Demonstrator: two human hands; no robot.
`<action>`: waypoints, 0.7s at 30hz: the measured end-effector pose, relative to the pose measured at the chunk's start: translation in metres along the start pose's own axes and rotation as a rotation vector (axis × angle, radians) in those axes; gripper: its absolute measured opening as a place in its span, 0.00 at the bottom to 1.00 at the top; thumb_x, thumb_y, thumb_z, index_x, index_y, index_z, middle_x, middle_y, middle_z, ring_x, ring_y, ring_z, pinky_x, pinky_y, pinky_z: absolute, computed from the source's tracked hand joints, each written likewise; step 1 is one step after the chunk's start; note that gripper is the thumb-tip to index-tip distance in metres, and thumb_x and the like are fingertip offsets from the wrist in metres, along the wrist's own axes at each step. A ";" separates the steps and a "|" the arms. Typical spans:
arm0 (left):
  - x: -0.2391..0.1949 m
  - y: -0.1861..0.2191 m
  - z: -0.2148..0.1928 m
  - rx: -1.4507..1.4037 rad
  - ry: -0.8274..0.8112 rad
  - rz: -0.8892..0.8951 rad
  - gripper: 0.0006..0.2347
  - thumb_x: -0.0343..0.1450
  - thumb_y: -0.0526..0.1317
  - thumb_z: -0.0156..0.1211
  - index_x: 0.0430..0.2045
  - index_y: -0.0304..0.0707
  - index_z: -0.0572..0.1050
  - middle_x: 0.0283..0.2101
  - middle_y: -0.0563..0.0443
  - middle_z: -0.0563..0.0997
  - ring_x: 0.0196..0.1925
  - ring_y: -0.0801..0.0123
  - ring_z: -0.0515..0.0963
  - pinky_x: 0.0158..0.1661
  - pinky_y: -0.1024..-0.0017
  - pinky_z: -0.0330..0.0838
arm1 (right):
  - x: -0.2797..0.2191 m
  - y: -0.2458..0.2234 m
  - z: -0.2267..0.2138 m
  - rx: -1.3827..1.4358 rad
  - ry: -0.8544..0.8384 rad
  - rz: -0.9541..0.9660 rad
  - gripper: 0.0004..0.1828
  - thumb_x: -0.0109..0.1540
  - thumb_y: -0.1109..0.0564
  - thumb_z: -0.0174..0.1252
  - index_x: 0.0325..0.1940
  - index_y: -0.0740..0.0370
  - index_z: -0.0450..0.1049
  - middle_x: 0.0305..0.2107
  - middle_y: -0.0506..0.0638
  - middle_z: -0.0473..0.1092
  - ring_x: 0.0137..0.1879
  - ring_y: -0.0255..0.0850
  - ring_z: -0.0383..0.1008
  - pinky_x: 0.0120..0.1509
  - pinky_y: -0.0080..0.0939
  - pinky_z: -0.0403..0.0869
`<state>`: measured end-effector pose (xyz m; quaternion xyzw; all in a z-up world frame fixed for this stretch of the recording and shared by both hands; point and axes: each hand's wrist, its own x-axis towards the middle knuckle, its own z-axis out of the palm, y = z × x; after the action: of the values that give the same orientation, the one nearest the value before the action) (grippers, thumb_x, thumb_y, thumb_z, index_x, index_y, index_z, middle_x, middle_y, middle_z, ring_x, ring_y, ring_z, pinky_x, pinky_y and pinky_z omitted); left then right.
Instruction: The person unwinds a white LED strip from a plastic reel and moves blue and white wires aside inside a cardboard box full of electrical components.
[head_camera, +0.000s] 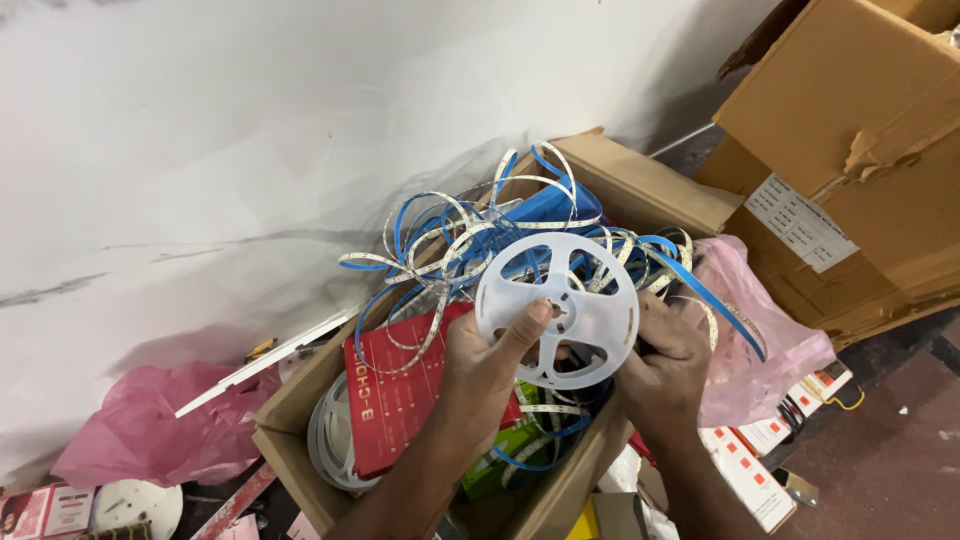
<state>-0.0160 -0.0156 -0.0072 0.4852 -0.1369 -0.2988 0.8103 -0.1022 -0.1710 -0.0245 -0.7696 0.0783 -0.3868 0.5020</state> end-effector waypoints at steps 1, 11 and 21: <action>0.000 0.001 0.000 0.028 -0.031 0.076 0.23 0.72 0.47 0.64 0.53 0.24 0.73 0.45 0.43 0.82 0.44 0.71 0.80 0.47 0.71 0.76 | -0.002 0.001 -0.001 0.019 0.016 0.033 0.10 0.62 0.65 0.62 0.47 0.69 0.81 0.35 0.47 0.78 0.40 0.33 0.76 0.46 0.29 0.73; -0.019 0.041 -0.009 0.280 -0.574 0.239 0.42 0.66 0.38 0.71 0.74 0.31 0.49 0.73 0.43 0.58 0.75 0.64 0.61 0.72 0.62 0.56 | 0.007 0.029 -0.026 0.568 -0.076 0.393 0.12 0.61 0.60 0.65 0.45 0.71 0.81 0.32 0.52 0.79 0.33 0.34 0.77 0.37 0.33 0.76; -0.022 0.023 0.009 0.187 -0.337 0.355 0.43 0.68 0.37 0.71 0.75 0.29 0.47 0.71 0.37 0.64 0.73 0.58 0.69 0.72 0.60 0.65 | -0.010 0.014 -0.002 0.579 0.030 0.441 0.13 0.62 0.59 0.67 0.46 0.73 0.81 0.28 0.51 0.77 0.28 0.32 0.72 0.31 0.30 0.70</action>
<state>-0.0296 -0.0008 0.0188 0.4699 -0.3800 -0.2144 0.7674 -0.1066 -0.1741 -0.0414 -0.5544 0.1371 -0.2868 0.7692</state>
